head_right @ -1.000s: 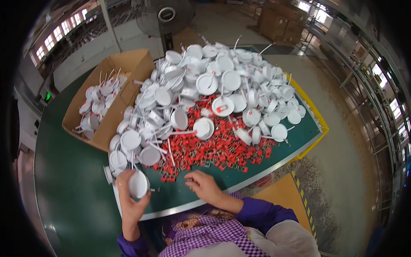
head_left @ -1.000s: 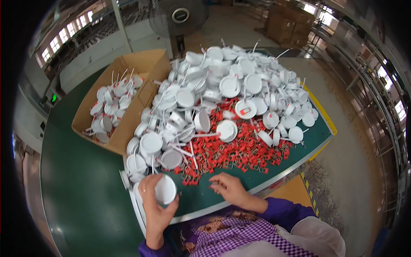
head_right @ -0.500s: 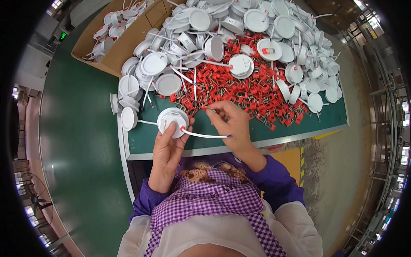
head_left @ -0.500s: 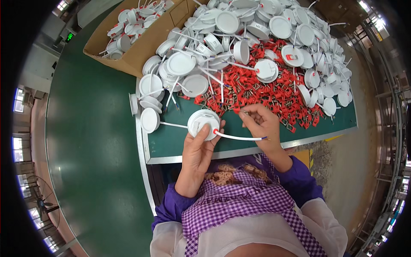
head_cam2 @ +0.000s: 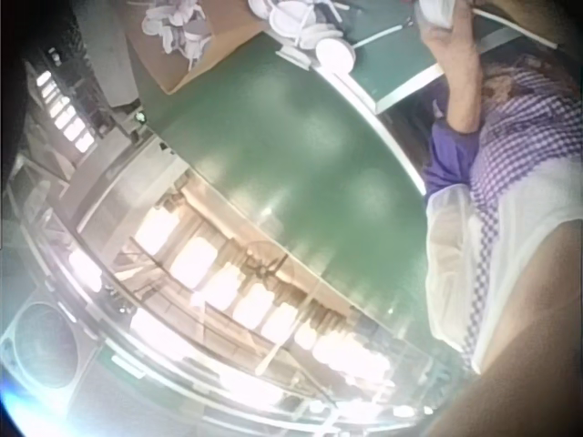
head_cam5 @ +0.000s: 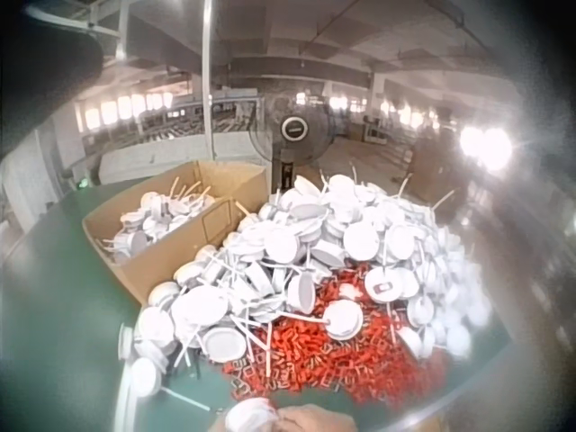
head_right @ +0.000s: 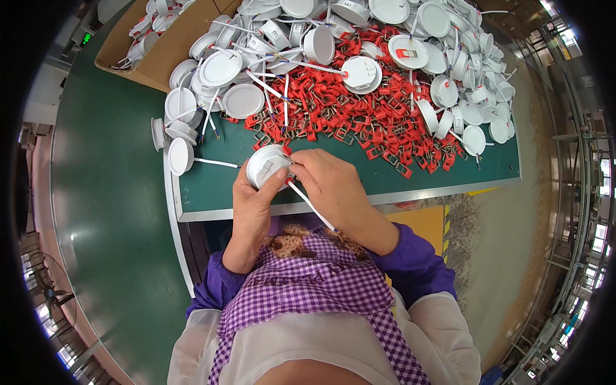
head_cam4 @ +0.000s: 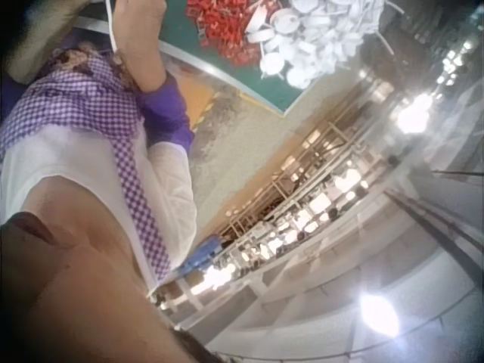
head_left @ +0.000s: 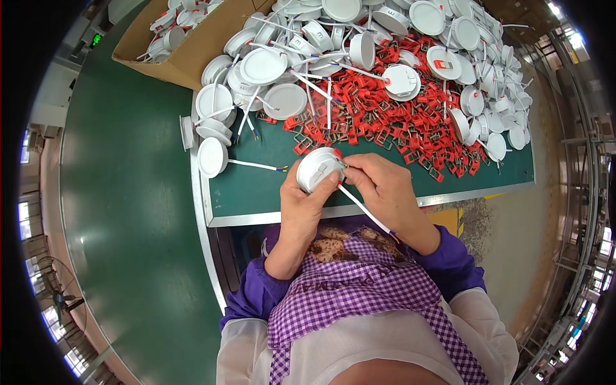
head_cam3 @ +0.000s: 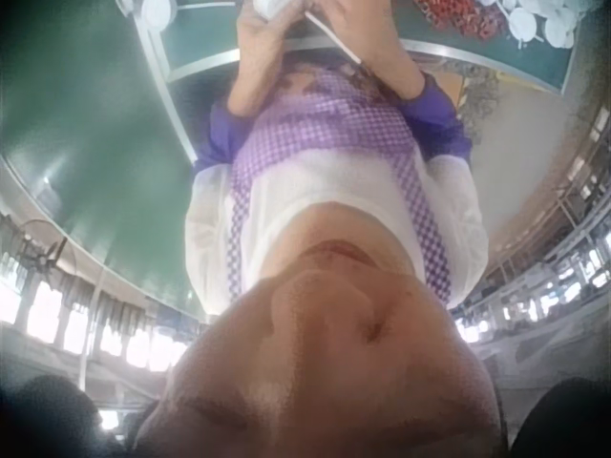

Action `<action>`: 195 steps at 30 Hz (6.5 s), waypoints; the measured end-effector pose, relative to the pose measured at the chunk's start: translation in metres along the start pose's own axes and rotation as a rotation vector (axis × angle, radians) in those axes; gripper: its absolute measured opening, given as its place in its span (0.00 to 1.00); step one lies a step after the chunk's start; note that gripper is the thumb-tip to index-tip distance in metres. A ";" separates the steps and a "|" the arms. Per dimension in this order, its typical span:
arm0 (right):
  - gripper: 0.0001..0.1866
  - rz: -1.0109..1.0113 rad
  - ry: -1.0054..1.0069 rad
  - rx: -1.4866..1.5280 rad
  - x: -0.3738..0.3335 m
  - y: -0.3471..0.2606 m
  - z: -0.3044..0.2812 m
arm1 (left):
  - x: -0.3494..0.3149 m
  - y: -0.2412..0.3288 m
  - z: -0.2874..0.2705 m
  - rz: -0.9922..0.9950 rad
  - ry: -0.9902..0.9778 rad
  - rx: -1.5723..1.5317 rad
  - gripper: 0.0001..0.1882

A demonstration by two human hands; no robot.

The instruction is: Manually assemble components of LED downlight fixtures, specifically attaching red metal clips to the white plastic housing.

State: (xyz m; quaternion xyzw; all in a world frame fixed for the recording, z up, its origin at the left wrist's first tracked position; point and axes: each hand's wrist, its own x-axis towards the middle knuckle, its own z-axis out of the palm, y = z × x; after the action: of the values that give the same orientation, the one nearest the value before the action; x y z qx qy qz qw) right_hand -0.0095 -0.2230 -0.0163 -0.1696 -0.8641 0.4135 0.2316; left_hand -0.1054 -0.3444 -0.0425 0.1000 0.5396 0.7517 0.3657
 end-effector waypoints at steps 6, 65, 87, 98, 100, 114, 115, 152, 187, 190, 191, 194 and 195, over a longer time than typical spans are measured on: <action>0.07 0.013 0.022 -0.041 -0.004 -0.003 0.002 | 0.000 -0.008 -0.003 0.087 -0.006 0.125 0.14; 0.10 0.470 -0.105 0.794 -0.001 0.060 -0.003 | -0.001 0.013 -0.025 -0.351 -0.104 -0.052 0.20; 0.14 -0.159 -0.131 -0.171 -0.004 0.002 -0.025 | 0.020 -0.007 -0.002 -0.097 -0.235 0.314 0.10; 0.14 -0.311 -0.183 -0.310 -0.003 0.000 -0.025 | 0.021 0.002 0.004 -0.048 -0.217 0.522 0.12; 0.14 -0.256 -0.239 -0.251 -0.002 0.001 -0.027 | 0.020 0.008 0.006 -0.007 -0.223 0.674 0.12; 0.12 -0.240 -0.314 -0.241 -0.002 0.004 -0.037 | 0.034 0.023 0.010 0.040 -0.393 0.934 0.17; 0.13 -0.245 -0.310 -0.257 -0.003 0.004 -0.037 | 0.034 0.025 0.011 0.023 -0.416 0.959 0.17; 0.12 -0.298 -0.113 -0.260 -0.013 0.025 -0.039 | 0.035 0.015 0.016 0.100 -0.460 0.839 0.56; 0.14 -0.289 -0.135 -0.314 -0.021 0.023 -0.043 | 0.030 0.016 0.032 0.350 -0.548 1.077 0.51; 0.16 -0.156 0.009 -0.242 -0.016 0.017 -0.036 | 0.027 0.012 0.028 0.410 -0.505 0.958 0.52; 0.16 -0.158 0.014 -0.242 -0.016 0.016 -0.037 | 0.026 0.010 0.027 0.415 -0.507 0.960 0.52; 0.21 0.188 -0.237 0.010 -0.024 0.011 -0.042 | 0.017 0.005 0.022 0.241 -0.496 0.889 0.48; 0.21 0.185 -0.235 0.015 -0.025 0.010 -0.041 | 0.015 -0.002 0.018 0.242 -0.495 0.895 0.48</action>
State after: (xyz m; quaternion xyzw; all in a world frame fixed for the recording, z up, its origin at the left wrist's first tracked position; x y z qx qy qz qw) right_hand 0.0350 -0.2031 -0.0081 -0.1973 -0.8628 0.4565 0.0913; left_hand -0.1055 -0.3209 -0.0408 0.4823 0.6900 0.4386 0.3144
